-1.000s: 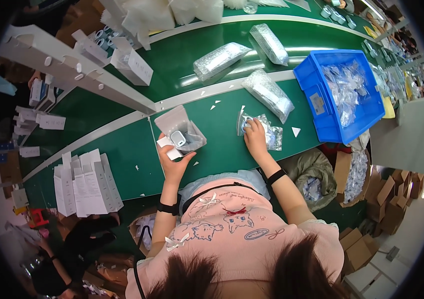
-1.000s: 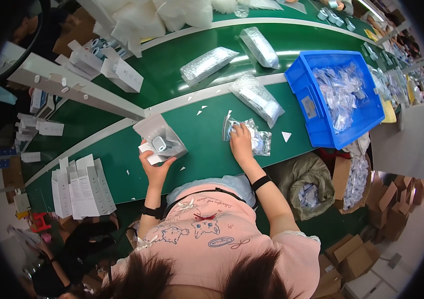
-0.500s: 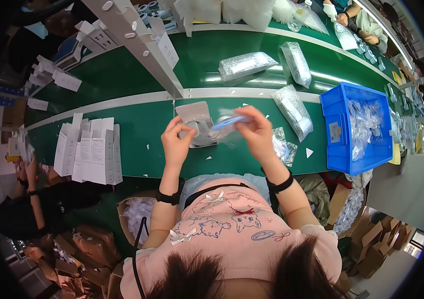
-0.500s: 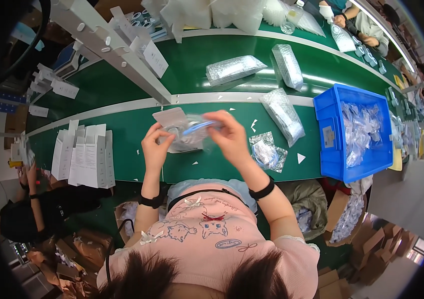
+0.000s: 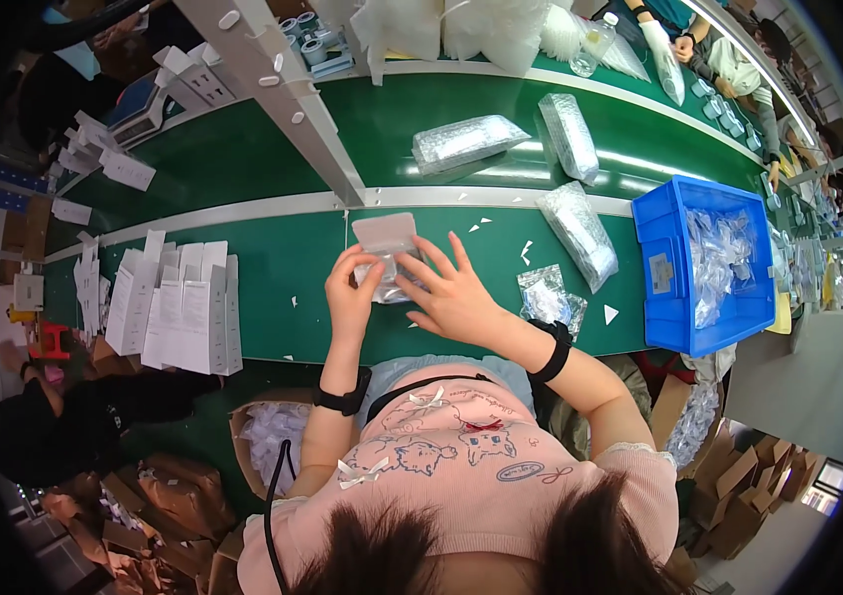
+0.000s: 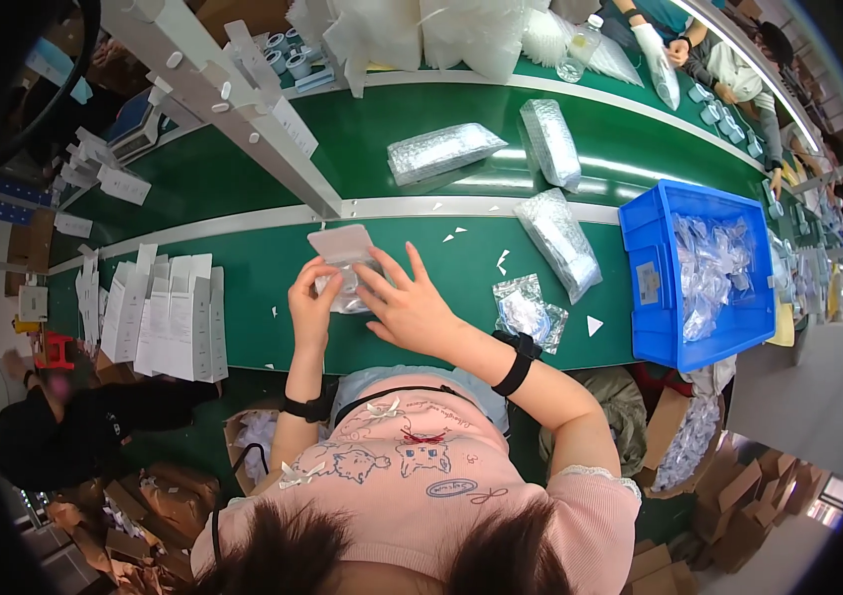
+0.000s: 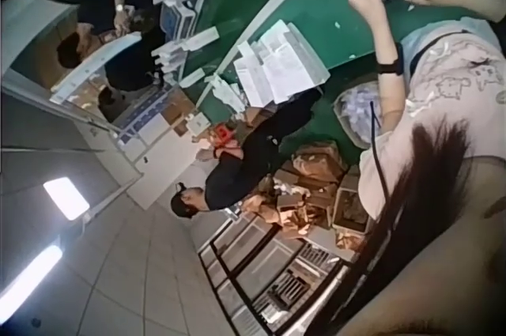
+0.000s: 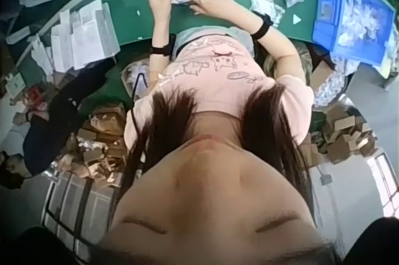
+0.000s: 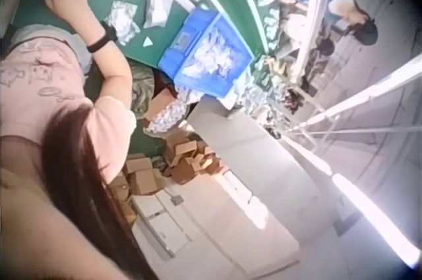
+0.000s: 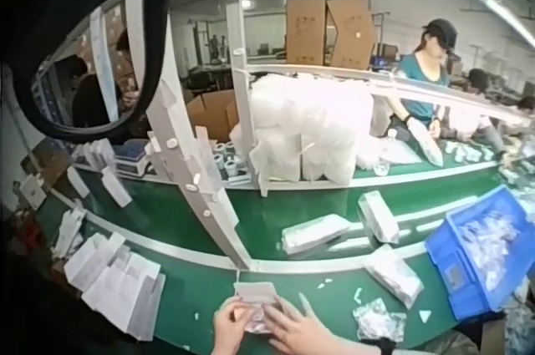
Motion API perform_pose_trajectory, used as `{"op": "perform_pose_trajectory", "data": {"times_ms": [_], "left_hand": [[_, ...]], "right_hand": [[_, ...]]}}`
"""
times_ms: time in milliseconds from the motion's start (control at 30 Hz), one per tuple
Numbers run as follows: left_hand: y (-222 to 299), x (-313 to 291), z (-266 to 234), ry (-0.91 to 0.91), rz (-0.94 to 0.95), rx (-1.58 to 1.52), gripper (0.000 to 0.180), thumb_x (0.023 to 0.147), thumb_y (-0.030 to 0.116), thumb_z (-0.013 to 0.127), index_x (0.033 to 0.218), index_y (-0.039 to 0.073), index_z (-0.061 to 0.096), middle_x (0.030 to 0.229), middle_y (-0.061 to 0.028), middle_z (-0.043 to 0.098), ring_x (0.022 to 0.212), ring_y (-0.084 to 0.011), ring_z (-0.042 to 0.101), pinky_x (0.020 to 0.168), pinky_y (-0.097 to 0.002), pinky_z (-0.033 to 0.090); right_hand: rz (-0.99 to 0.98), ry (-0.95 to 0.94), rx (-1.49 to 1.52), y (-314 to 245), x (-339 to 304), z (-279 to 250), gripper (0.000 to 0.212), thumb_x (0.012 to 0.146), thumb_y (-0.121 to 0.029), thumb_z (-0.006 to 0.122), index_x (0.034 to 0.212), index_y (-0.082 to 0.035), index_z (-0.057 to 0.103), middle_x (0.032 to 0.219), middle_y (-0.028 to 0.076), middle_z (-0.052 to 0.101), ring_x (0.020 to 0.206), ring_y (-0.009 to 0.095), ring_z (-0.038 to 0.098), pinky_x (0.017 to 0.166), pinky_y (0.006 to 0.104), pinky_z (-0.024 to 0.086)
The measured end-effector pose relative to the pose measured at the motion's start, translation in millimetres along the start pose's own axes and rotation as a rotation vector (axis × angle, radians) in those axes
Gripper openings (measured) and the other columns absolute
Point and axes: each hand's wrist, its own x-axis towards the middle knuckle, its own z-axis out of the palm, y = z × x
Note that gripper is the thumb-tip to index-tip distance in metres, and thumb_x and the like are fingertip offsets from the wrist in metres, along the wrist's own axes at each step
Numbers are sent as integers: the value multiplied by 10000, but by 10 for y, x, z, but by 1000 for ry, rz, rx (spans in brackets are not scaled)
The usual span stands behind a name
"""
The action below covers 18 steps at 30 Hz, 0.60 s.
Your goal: The person packs items by hand, placing a small plastic bag and a bubble-wrapped item into a white box. They then slide the box into a white sleeve and set the completed unit onto the green workbench.
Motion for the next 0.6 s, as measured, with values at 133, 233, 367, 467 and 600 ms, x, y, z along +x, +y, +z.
{"op": "perform_pose_trajectory", "data": {"times_ms": [133, 233, 367, 467, 600], "left_hand": [[-137, -56, -59, -9, 104, -21, 109, 718, 67, 633, 785, -9, 592, 984, -120, 573, 901, -165, 526, 804, -275, 370], [-175, -92, -24, 33, 53, -26, 90, 735, 68, 620, 761, -9, 581, 974, -117, 570, 911, -175, 523, 812, -277, 370], [-33, 170, 194, -20, -39, -131, 131, 736, 51, 615, 837, -5, 555, 1019, -133, 542, 981, -190, 486, 843, -287, 362], [283, 431, 577, -126, -61, -481, 267, 736, 47, 613, 974, 9, 498, 1086, -140, 504, 1041, -206, 458, 875, -310, 358], [365, 1184, 1084, -153, -82, -892, 520, 712, 81, 627, 1161, 60, 364, 1211, -149, 412, 1101, -263, 431, 953, -406, 305]], "right_hand": [[-57, 47, 62, 147, -161, 63, 495, 626, -201, 693, 1089, -124, 538, 1247, 106, 373, 1227, 311, 271, 970, 567, 203], [-44, 144, 277, 177, -117, 40, 587, 610, -188, 712, 1144, -102, 485, 1255, 128, 354, 1221, 319, 278, 983, 524, 223], [156, 191, 654, 422, -147, 243, 689, 605, -145, 722, 1208, -62, 399, 1274, 155, 318, 1219, 311, 285, 992, 457, 256], [345, 270, 702, 820, -135, 193, 723, 618, -111, 714, 1236, -27, 348, 1268, 158, 336, 1190, 285, 335, 968, 407, 310], [707, 424, 1136, 1525, 81, -306, 872, 536, -66, 736, 1268, -11, 266, 1169, 109, 427, 1078, 229, 431, 933, 346, 346]]}}
